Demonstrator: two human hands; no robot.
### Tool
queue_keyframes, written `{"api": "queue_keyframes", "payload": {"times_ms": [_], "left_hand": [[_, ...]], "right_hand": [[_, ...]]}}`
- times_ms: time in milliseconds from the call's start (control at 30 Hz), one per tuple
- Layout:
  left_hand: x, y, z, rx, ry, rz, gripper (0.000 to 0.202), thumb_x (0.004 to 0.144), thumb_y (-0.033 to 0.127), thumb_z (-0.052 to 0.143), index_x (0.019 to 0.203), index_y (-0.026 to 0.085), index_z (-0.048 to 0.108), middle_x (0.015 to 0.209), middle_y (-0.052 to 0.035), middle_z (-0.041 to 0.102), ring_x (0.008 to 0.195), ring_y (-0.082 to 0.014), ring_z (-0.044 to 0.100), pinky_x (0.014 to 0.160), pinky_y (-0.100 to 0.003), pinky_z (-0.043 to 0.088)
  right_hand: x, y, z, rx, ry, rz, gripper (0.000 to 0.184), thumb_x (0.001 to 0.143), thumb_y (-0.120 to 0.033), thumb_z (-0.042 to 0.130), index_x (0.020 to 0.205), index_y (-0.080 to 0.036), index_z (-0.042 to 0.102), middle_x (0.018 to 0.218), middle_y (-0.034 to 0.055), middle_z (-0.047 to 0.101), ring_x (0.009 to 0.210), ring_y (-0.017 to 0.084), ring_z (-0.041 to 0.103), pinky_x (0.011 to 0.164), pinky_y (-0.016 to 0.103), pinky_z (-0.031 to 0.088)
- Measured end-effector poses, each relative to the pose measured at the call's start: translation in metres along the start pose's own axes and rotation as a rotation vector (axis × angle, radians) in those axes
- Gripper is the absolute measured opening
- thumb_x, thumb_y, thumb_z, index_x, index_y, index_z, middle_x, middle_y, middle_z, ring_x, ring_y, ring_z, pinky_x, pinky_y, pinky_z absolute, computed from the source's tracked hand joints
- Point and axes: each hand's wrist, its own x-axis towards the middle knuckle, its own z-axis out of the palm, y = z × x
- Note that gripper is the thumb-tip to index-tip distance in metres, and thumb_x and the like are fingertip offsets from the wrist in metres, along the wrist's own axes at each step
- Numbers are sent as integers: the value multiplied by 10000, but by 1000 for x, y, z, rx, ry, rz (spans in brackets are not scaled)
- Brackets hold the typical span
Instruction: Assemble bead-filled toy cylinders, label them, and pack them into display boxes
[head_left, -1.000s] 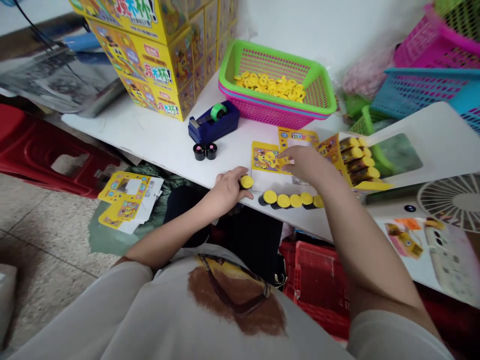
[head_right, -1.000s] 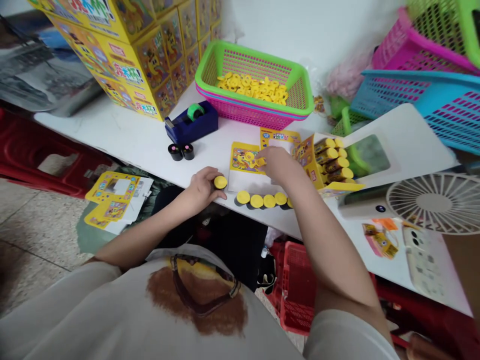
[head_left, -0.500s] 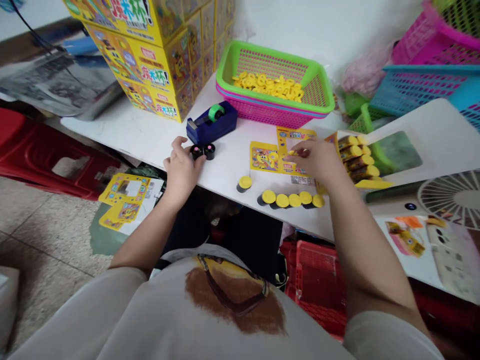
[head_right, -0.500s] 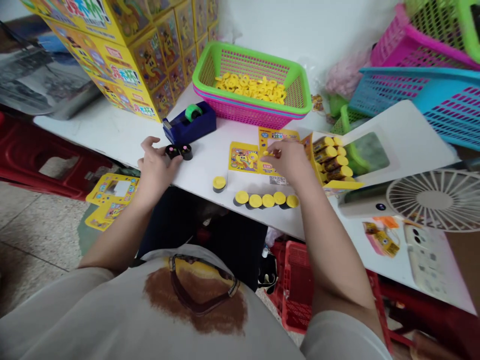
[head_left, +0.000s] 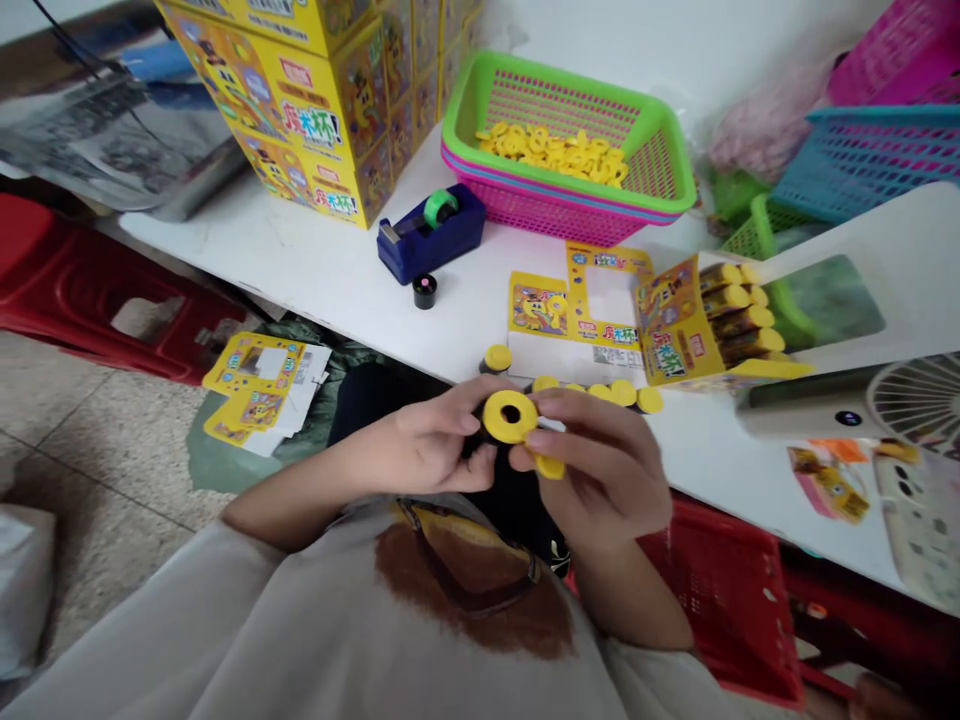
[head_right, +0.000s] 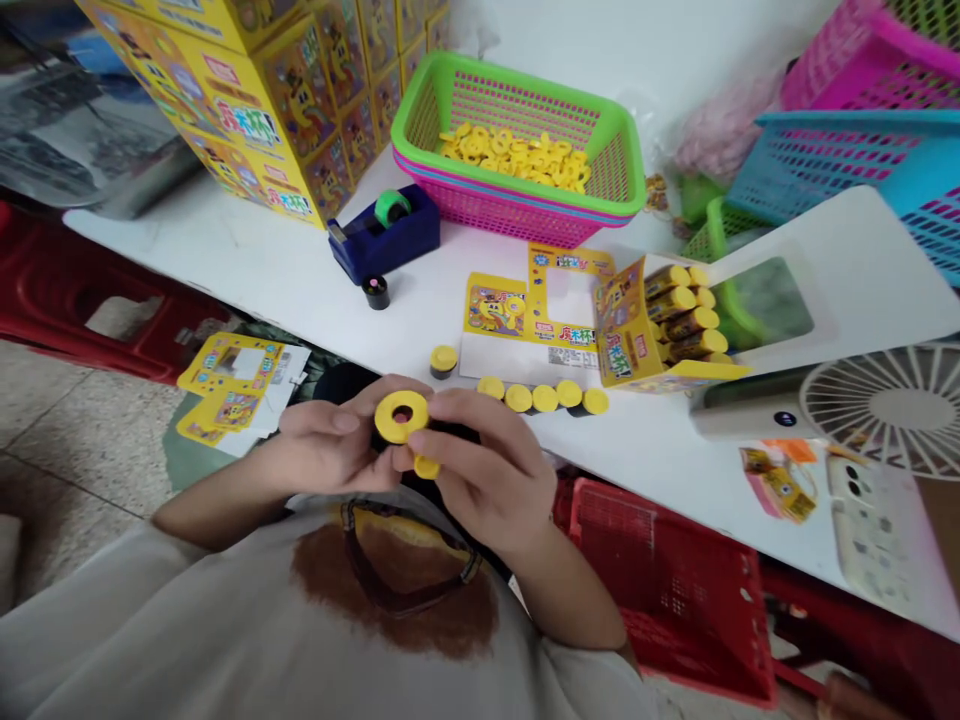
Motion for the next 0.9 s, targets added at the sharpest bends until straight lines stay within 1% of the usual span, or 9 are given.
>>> {"api": "queue_keyframes", "payload": {"times_ms": [67,133,200,267,367,467,600,733,900], "left_hand": [[0,-2,2,11,-58,75,328,847,233,695,1122,234,517,1278,-125,636,1126,-247,688,1063,-455,559],[-3,-4,3,-24,-147,142,329,929,219,625,1190,253,428,1314,-136,575,974,-192,705,920,-410,602],[-7,-5,5,-183,-205,180,321,1015,259,539,1240,302,315,1322,-117,543,847,-138,691,776,-336,595],[-10,-7,10,-342,-191,177,216,1078,329,463,1209,332,291,1291,-77,556,812,-112,665,729,-292,560],[-12,-6,18,-465,-96,55,205,1097,441,450,1166,336,287,1216,-43,598,899,-129,651,781,-310,538],[-12,0,23,-655,-74,-153,359,1042,549,550,1140,334,280,1085,-4,637,970,-165,672,759,-306,519],[-8,9,27,-980,-23,-383,473,950,526,698,1157,344,314,949,51,669,845,-149,700,648,-233,457],[0,9,34,-1150,-8,-450,506,864,499,789,1122,331,388,834,63,664,675,-129,658,532,-197,366],[3,0,42,-1209,75,-497,488,802,430,794,1122,339,438,844,59,655,678,-151,670,520,-203,411]], "right_hand": [[-4,1,5,-3,-7,-71,206,953,-140,703,1101,-272,758,1044,60,766,995,228,775,842,410,708],[-5,2,3,-21,-46,-134,157,966,-138,688,1070,-238,750,1018,62,765,1032,233,775,845,406,718],[-6,1,-2,-53,-101,-181,134,941,-115,720,1034,-209,742,1048,60,768,1091,225,764,866,372,722],[-8,1,-6,-88,-137,-237,162,889,-76,768,997,-192,738,1084,57,762,1149,221,742,899,347,717],[-9,5,-6,-57,-139,-299,187,858,-117,823,992,-212,735,1097,46,740,1136,218,732,942,372,703],[-10,10,-1,2,-169,-182,384,842,-256,869,1188,-297,707,1144,31,711,1143,239,723,996,455,671],[-12,7,3,-24,-199,-43,620,881,-127,714,1452,-316,559,1219,66,689,1186,251,714,998,452,653],[-10,-1,5,-99,-173,4,578,868,-114,625,1422,-273,574,1183,102,705,1111,262,731,930,441,668],[-12,-2,13,-43,-71,29,488,850,-98,594,1312,-248,645,1141,99,705,1048,255,740,870,423,679]]}}
